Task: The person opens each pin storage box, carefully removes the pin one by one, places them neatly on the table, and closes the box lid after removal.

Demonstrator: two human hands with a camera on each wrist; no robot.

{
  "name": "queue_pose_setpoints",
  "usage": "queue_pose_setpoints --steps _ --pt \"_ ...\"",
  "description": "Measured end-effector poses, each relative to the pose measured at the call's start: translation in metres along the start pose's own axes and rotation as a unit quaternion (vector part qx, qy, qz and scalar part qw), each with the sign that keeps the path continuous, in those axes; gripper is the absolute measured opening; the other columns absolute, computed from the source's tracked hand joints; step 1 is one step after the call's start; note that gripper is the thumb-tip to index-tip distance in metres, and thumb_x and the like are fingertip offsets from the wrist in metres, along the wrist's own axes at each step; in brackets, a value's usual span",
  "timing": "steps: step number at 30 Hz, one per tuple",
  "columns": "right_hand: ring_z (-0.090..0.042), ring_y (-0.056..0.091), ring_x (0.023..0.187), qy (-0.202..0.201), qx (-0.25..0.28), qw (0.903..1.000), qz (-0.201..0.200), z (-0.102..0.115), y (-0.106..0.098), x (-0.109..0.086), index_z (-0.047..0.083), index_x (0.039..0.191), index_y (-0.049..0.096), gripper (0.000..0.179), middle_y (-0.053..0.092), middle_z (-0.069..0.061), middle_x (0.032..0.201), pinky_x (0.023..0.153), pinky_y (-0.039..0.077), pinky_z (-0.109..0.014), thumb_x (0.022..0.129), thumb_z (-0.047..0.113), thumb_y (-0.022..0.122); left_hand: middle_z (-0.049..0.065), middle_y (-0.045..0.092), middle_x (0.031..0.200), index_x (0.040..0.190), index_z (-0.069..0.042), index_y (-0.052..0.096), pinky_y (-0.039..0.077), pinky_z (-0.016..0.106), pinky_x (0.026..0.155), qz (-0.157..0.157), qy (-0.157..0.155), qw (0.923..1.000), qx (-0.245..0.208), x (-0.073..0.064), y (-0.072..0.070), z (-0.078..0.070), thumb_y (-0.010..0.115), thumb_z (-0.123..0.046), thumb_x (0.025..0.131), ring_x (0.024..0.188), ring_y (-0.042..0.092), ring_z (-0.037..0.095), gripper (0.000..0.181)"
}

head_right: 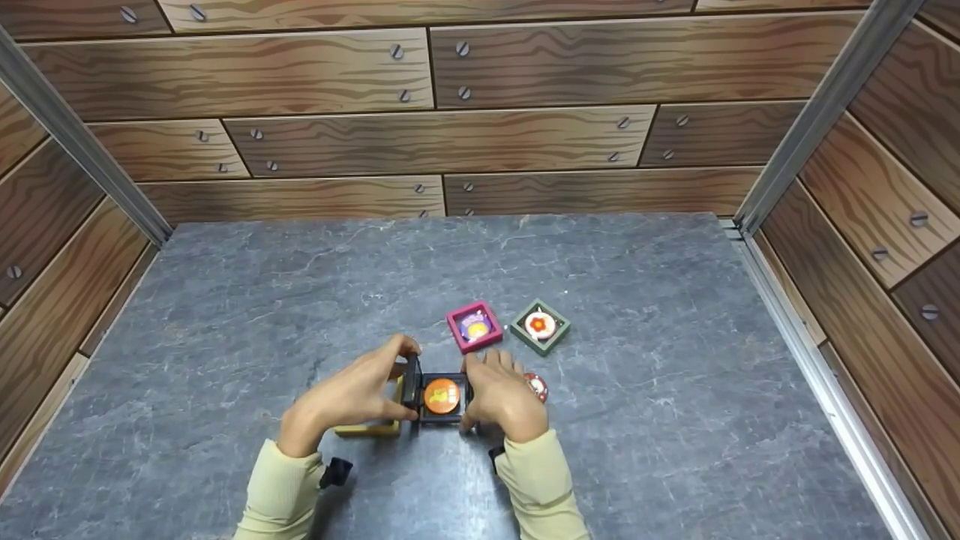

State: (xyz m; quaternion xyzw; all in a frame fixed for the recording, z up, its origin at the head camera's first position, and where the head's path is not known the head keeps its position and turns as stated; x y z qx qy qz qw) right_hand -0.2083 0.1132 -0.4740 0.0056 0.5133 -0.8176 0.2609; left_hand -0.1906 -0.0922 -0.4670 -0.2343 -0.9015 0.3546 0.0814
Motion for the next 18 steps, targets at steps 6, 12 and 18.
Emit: queue_pose_setpoints --steps 6,12,18 --pt "-0.036 0.048 0.116 -0.003 -0.019 0.9998 -0.007 0.0014 0.0025 0.0020 0.011 0.118 0.063 0.068 0.056 -0.016 0.118 0.107 0.040 -0.059 0.060 0.019 0.099 0.015 0.066 0.125 0.134 -0.008 0.046 0.057 0.043 0.109 -0.002 -0.007 0.9999 0.011 0.0013 0.0018 0.0022 0.095 -0.016 0.074 0.114 0.066 0.027 0.078" --pt "-0.038 0.049 0.115 -0.008 -0.025 0.9995 -0.015 0.0037 0.0031 0.0015 0.011 0.115 0.064 0.067 0.056 -0.017 0.117 0.104 0.040 -0.059 0.059 0.017 0.099 0.012 0.066 0.122 0.133 -0.007 0.046 0.059 0.042 0.106 -0.002 -0.010 0.9998 0.020 0.0021 0.0032 0.0023 0.095 -0.015 0.075 0.111 0.066 0.027 0.076" --pt "-0.039 0.049 0.116 -0.006 -0.025 0.9995 -0.021 0.0042 0.0039 0.0006 0.010 0.115 0.064 0.067 0.056 -0.018 0.118 0.103 0.040 -0.060 0.059 0.016 0.099 0.013 0.065 0.125 0.135 -0.005 0.047 0.057 0.043 0.108 -0.001 -0.012 0.9997 0.022 0.0031 0.0046 0.0023 0.094 -0.014 0.076 0.113 0.066 0.027 0.076"
Point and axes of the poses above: each hand's wrist, its own x-axis towards the middle knuckle, its own y-axis out of the palm, z = x × y, the point moved 3 cm from there along x, towards the middle knuckle
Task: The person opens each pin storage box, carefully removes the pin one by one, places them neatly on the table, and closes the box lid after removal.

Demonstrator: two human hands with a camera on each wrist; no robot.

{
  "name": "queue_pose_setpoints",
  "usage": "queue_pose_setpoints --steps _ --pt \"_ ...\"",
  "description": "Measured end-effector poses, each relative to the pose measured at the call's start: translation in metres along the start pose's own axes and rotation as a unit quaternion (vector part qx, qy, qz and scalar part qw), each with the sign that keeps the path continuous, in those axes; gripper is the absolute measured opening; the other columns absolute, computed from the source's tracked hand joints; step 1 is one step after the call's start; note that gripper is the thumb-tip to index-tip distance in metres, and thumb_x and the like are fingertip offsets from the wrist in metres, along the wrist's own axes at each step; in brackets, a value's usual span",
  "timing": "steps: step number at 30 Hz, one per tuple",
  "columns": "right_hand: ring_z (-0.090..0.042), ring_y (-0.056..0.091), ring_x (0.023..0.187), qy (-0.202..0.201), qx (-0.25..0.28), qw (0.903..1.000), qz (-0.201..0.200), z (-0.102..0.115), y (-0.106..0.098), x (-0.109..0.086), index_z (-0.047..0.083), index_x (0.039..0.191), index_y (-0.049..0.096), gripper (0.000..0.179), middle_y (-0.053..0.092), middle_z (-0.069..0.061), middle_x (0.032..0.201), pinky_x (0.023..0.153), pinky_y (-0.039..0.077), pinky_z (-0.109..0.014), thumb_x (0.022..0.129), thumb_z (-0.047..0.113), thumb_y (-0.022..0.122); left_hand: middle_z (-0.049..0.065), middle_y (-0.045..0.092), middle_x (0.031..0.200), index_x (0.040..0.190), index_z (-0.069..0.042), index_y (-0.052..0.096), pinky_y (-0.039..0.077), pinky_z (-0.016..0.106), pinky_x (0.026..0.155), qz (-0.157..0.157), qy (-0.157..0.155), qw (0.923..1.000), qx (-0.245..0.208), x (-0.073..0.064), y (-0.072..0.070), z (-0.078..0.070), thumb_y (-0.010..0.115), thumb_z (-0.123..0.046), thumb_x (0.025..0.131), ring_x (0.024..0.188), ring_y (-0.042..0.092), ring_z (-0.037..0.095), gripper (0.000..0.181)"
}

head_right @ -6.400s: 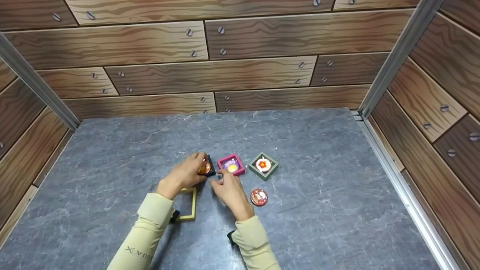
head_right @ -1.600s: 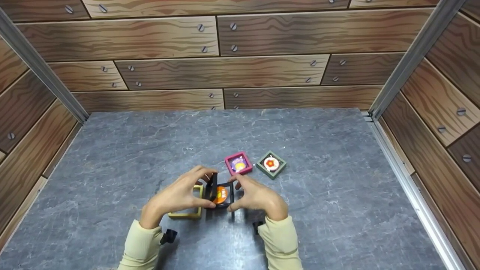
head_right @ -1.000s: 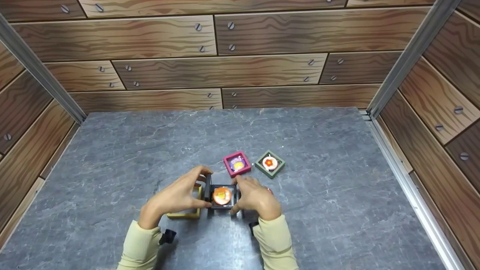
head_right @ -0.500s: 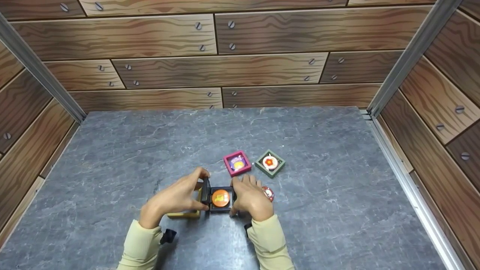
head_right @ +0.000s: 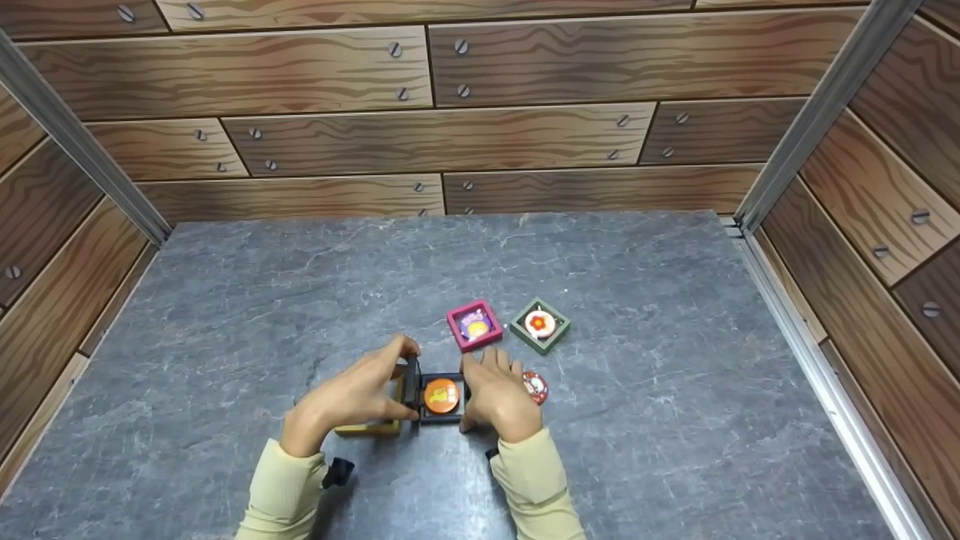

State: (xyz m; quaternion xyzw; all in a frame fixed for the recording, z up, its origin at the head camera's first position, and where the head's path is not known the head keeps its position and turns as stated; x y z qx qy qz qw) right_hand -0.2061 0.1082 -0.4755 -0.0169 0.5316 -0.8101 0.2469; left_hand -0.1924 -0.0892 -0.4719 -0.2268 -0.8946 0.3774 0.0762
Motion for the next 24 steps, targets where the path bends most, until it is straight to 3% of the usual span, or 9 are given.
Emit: queue_pose_setpoints --steps 8,15,19,24 --pt "-0.041 0.049 0.120 0.007 0.005 0.9999 0.009 0.000 0.000 0.001 0.010 0.118 0.063 0.068 0.056 -0.019 0.122 0.108 0.039 -0.062 0.060 0.016 0.098 0.014 0.066 0.124 0.135 -0.007 0.047 0.058 0.041 0.107 -0.007 0.016 0.9998 0.005 -0.001 0.000 -0.001 0.095 -0.014 0.076 0.111 0.066 0.025 0.076" --pt "-0.036 0.048 0.113 0.007 -0.010 0.9998 0.016 0.002 -0.001 0.003 0.010 0.121 0.063 0.073 0.054 -0.015 0.116 0.099 0.041 -0.055 0.060 0.024 0.100 0.012 0.066 0.124 0.134 -0.006 0.046 0.057 0.041 0.107 0.000 0.005 1.0000 -0.002 0.000 0.001 -0.001 0.093 -0.012 0.077 0.111 0.065 0.025 0.074" --pt "-0.035 0.049 0.114 -0.009 0.007 0.9999 -0.007 0.006 -0.002 0.002 0.008 0.126 0.064 0.073 0.055 -0.014 0.118 0.100 0.042 -0.053 0.064 0.026 0.099 0.013 0.066 0.126 0.135 -0.005 0.047 0.057 0.041 0.108 0.004 0.003 1.0000 -0.002 0.000 0.002 -0.001 0.093 -0.012 0.077 0.112 0.065 0.023 0.074" --pt "-0.035 0.049 0.122 -0.039 0.045 0.9976 -0.036 0.016 -0.001 0.000 0.007 0.120 0.067 0.057 0.058 -0.014 0.123 0.108 0.048 -0.056 0.072 0.019 0.094 0.014 0.066 0.127 0.134 -0.005 0.047 0.057 0.041 0.109 0.006 0.001 1.0000 -0.003 0.001 0.003 -0.001 0.094 -0.013 0.077 0.114 0.065 0.024 0.074"
Point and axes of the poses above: each hand's wrist, its own x-axis towards the middle knuckle, its own y-axis out of the palm, z = x × y, the point moved 3 cm from there along x, towards the middle knuckle
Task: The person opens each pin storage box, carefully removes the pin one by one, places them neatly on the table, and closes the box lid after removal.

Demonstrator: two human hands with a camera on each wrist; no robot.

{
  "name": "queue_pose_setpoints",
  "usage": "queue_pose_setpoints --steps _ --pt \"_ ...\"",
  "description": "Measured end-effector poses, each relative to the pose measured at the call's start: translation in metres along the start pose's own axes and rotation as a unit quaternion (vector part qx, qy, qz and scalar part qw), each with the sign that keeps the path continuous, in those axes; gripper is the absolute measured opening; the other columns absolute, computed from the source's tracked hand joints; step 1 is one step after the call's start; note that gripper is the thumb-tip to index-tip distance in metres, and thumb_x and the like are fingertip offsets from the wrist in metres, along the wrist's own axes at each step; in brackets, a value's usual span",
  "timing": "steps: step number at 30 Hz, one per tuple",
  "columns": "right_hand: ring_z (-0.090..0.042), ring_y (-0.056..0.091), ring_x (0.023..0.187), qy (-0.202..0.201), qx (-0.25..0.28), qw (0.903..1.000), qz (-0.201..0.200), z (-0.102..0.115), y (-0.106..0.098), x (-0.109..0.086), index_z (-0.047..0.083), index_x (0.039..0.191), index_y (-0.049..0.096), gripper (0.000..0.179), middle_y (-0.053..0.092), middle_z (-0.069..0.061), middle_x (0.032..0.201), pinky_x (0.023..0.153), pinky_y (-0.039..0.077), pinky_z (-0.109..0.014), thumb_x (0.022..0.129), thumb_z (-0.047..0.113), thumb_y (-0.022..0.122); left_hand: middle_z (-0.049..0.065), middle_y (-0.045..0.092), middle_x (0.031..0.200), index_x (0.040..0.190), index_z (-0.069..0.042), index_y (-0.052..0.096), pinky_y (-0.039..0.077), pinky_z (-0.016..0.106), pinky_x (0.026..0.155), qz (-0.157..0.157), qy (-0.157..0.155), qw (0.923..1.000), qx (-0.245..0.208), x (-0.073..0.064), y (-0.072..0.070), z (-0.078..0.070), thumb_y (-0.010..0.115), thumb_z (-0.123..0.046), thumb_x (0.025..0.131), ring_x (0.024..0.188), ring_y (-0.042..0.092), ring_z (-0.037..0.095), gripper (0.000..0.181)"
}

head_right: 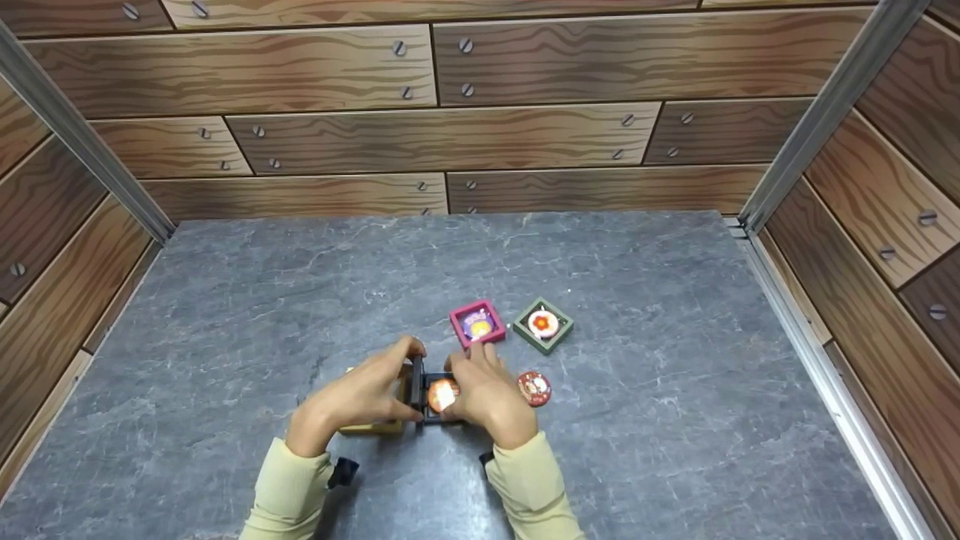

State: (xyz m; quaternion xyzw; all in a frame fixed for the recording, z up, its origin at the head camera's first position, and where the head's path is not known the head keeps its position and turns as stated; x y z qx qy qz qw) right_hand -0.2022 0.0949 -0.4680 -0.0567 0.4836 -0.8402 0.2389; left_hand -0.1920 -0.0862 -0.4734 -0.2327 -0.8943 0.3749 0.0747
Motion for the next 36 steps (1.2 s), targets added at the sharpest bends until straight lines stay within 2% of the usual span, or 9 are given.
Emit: queue_pose_setpoints --steps 6,11,15,19,22,24,28,31,36 --pt "-0.040 0.051 0.126 -0.004 0.012 0.9999 0.003 0.009 0.010 0.002 0.005 0.119 0.067 0.051 0.057 -0.016 0.123 0.107 0.051 -0.060 0.075 0.017 0.090 0.014 0.066 0.129 0.135 -0.005 0.047 0.056 0.042 0.111 0.005 -0.004 1.0000 -0.007 0.000 0.001 0.000 0.093 -0.011 0.077 0.117 0.065 0.026 0.074" --pt "-0.040 0.053 0.117 -0.035 0.018 0.9992 -0.001 0.012 0.014 0.004 0.000 0.122 0.066 0.053 0.055 -0.017 0.115 0.107 0.050 -0.060 0.076 0.015 0.088 0.013 0.066 0.128 0.134 -0.005 0.047 0.056 0.042 0.110 0.006 0.003 1.0000 -0.001 0.000 0.000 -0.001 0.092 -0.010 0.077 0.116 0.065 0.025 0.073" --pt "-0.041 0.055 0.110 -0.069 0.022 0.9971 -0.022 0.006 0.021 0.008 0.000 0.108 0.066 0.040 0.052 -0.017 0.110 0.102 0.052 -0.063 0.074 0.007 0.084 0.012 0.065 0.126 0.133 -0.005 0.047 0.057 0.041 0.108 0.002 0.008 1.0000 0.001 -0.001 -0.001 -0.002 0.093 -0.011 0.076 0.113 0.064 0.023 0.073" --pt "-0.038 0.056 0.101 -0.094 0.006 0.9941 -0.053 -0.008 0.033 0.015 0.006 0.095 0.063 0.031 0.051 -0.013 0.104 0.092 0.054 -0.061 0.071 0.009 0.081 0.013 0.065 0.128 0.134 -0.005 0.047 0.056 0.041 0.109 0.000 0.009 1.0000 0.004 -0.001 -0.001 -0.001 0.094 -0.011 0.076 0.113 0.063 0.023 0.075" --pt "-0.036 0.055 0.098 -0.092 0.010 0.9942 -0.055 -0.005 0.032 0.014 0.007 0.093 0.062 0.032 0.050 -0.013 0.103 0.090 0.054 -0.060 0.070 0.013 0.083 0.013 0.065 0.129 0.135 -0.005 0.047 0.056 0.042 0.110 -0.001 0.007 0.9999 0.007 -0.001 -0.001 0.000 0.093 -0.010 0.075 0.114 0.063 0.023 0.076" --pt "-0.039 0.055 0.101 -0.078 0.028 0.9958 -0.041 0.006 0.025 0.009 0.003 0.095 0.062 0.034 0.051 -0.016 0.104 0.097 0.053 -0.062 0.070 0.012 0.085 0.013 0.065 0.129 0.135 -0.006 0.047 0.056 0.041 0.110 -0.001 0.007 0.9999 0.008 -0.002 -0.001 0.000 0.093 -0.010 0.075 0.115 0.063 0.023 0.075" --pt "-0.032 0.054 0.096 -0.067 0.008 0.9970 -0.037 0.014 0.020 0.008 0.003 0.094 0.063 0.037 0.052 -0.013 0.102 0.093 0.053 -0.056 0.070 0.017 0.088 0.013 0.065 0.130 0.135 -0.006 0.047 0.056 0.042 0.111 -0.001 0.007 1.0000 0.006 -0.002 -0.001 0.001 0.092 -0.008 0.075 0.116 0.064 0.024 0.075" --pt "-0.025 0.050 0.091 -0.056 0.011 0.9980 -0.029 0.014 0.019 0.010 0.004 0.095 0.064 0.036 0.051 -0.009 0.099 0.088 0.053 -0.051 0.071 0.018 0.088 0.014 0.065 0.131 0.135 -0.006 0.047 0.055 0.042 0.112 0.000 0.004 1.0000 0.006 -0.002 -0.001 0.001 0.092 -0.008 0.075 0.119 0.064 0.025 0.075" --pt "-0.025 0.053 0.098 -0.040 0.039 0.9983 -0.015 0.007 0.012 0.010 0.005 0.100 0.068 0.035 0.055 -0.009 0.104 0.091 0.053 -0.047 0.072 0.015 0.084 0.014 0.064 0.132 0.136 -0.007 0.046 0.056 0.042 0.111 0.003 -0.004 1.0000 0.008 -0.002 0.000 0.002 0.093 -0.010 0.076 0.118 0.065 0.025 0.076"
Point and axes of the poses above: each hand's wrist, its own x-axis towards the middle knuckle, its own y-axis out of the palm, z = x × y, the point moved 3 cm from there along x, towards the middle knuckle
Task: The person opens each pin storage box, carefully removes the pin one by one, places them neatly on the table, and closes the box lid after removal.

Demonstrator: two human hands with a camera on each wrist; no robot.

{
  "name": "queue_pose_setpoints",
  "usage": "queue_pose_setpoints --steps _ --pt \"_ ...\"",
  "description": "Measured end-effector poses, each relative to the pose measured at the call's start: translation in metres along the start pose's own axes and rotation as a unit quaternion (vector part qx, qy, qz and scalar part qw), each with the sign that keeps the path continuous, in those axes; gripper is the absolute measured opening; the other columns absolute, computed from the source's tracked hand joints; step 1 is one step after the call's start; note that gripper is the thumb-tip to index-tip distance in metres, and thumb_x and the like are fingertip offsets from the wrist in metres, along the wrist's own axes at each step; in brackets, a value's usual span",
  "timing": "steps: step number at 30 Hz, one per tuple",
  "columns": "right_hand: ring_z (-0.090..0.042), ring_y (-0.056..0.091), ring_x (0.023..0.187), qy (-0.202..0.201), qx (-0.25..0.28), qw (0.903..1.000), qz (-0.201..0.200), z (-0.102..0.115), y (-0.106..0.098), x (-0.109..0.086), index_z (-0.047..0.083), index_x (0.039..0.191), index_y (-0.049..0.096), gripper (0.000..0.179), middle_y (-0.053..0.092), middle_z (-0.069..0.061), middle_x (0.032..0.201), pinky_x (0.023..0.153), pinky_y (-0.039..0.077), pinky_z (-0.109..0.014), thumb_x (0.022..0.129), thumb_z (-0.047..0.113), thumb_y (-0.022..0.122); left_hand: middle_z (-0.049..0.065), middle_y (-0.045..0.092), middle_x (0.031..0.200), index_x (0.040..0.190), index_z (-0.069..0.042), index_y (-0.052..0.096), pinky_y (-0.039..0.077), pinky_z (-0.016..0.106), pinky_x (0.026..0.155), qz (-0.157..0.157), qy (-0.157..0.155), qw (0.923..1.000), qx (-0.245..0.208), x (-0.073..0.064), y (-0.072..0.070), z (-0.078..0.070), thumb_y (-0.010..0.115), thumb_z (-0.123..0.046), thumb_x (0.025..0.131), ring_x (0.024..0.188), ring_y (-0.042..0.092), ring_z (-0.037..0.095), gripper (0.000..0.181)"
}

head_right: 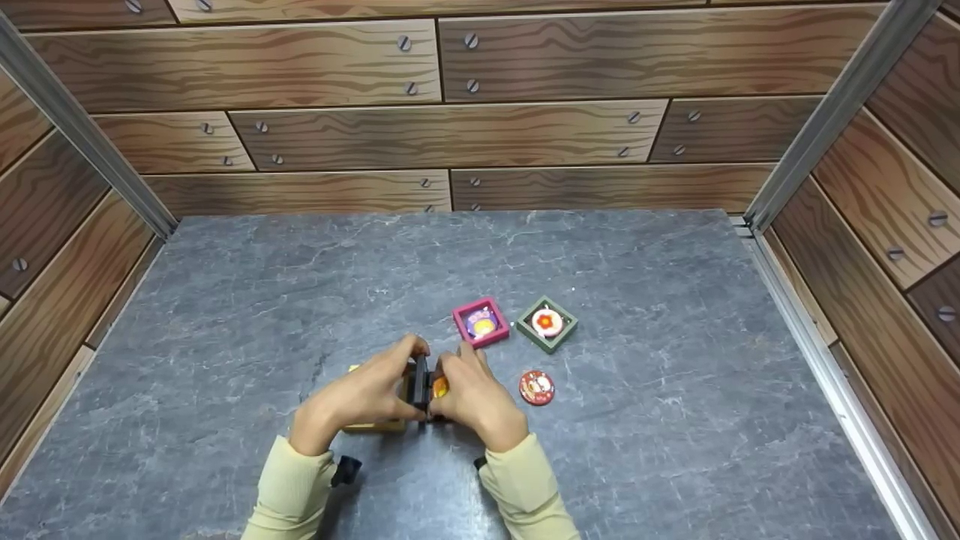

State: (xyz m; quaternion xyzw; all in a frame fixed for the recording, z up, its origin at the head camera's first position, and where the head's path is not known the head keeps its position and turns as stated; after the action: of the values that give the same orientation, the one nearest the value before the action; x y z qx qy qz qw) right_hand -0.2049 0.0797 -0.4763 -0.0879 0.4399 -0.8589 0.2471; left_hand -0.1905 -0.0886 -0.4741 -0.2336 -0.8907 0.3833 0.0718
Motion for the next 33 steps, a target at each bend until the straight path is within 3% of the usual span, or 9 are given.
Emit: queue_pose_setpoints --steps 8,17,28,33 --pt "-0.031 0.061 0.102 0.021 0.007 0.9997 -0.002 -0.021 -0.028 -0.009 0.002 0.102 0.070 0.034 0.064 -0.016 0.111 0.098 0.055 -0.054 0.072 0.011 0.083 0.009 0.065 0.124 0.136 -0.009 0.046 0.059 0.040 0.104 0.004 -0.016 0.9999 0.000 -0.001 -0.001 -0.001 0.093 -0.010 0.076 0.110 0.064 0.022 0.076" --pt "-0.023 0.063 0.082 0.001 0.009 0.9992 -0.039 -0.060 -0.056 -0.019 -0.004 0.098 0.070 0.031 0.070 -0.016 0.088 0.075 0.054 -0.035 0.071 0.008 0.080 0.007 0.064 0.120 0.134 -0.006 0.046 0.058 0.039 0.105 -0.003 0.001 0.9999 0.010 0.000 -0.001 -0.002 0.093 -0.010 0.076 0.108 0.062 0.020 0.075" --pt "-0.014 0.062 0.080 0.115 0.063 0.9909 -0.030 -0.109 -0.081 -0.045 -0.010 0.107 0.068 0.034 0.073 -0.018 0.093 0.069 0.053 -0.024 0.082 0.010 0.077 0.008 0.064 0.119 0.133 -0.007 0.047 0.059 0.039 0.104 -0.001 -0.004 1.0000 0.007 0.000 0.000 -0.002 0.093 -0.011 0.075 0.108 0.063 0.021 0.074" --pt "-0.010 0.061 0.078 0.156 0.058 0.9854 -0.038 -0.131 -0.091 -0.054 -0.010 0.109 0.068 0.035 0.075 -0.018 0.094 0.068 0.051 -0.022 0.085 0.014 0.077 0.007 0.063 0.119 0.135 -0.007 0.047 0.058 0.039 0.104 0.001 -0.011 0.9999 0.001 0.000 0.000 -0.001 0.093 -0.011 0.076 0.108 0.062 0.020 0.075"
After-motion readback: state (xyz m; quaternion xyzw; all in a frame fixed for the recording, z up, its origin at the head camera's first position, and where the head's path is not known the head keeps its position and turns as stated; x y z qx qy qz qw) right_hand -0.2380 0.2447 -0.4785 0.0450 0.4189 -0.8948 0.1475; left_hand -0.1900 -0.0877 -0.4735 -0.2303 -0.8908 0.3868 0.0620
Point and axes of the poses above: each hand's wrist, its own x-axis towards the middle knuckle, its own y-axis out of the palm, z = x × y, the point moved 3 cm from there along x, towards the middle knuckle
